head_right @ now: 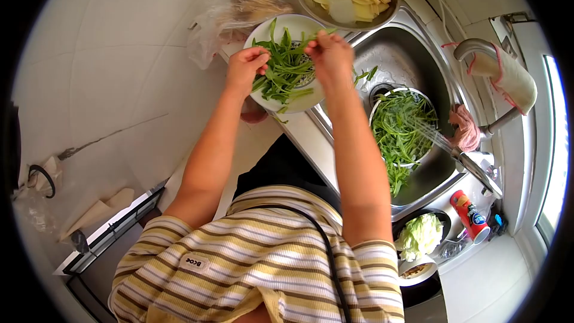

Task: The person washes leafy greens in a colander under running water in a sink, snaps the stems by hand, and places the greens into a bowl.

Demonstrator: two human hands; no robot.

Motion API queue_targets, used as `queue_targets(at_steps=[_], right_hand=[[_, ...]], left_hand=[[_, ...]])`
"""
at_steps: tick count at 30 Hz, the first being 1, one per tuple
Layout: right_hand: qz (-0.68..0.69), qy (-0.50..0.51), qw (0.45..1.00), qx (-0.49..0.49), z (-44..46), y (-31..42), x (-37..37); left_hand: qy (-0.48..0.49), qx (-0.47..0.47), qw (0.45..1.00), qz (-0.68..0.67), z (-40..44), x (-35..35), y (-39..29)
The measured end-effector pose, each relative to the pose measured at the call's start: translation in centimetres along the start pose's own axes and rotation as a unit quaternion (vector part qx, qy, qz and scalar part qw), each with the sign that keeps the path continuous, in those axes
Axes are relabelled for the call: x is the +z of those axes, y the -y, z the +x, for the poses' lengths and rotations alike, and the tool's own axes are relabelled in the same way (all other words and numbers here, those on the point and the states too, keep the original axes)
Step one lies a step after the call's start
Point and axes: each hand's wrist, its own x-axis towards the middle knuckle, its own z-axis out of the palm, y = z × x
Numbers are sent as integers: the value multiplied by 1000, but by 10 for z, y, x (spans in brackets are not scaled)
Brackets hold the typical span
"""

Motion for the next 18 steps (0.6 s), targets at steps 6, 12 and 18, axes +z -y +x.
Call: queue_targets(at_steps=[6,12,18], right_hand=[[-394,-53,900,-180,-48,77,-66],[-863,24,485,-140,-43,14,-163],[-668,-41,735,-111,-55,28,-188]], left_hand=[[-78,16,996,30,-1,-33,-17],[-64,47,986,146,-8,-49,-35],[-19,117,926,358,-28,-35,-7]])
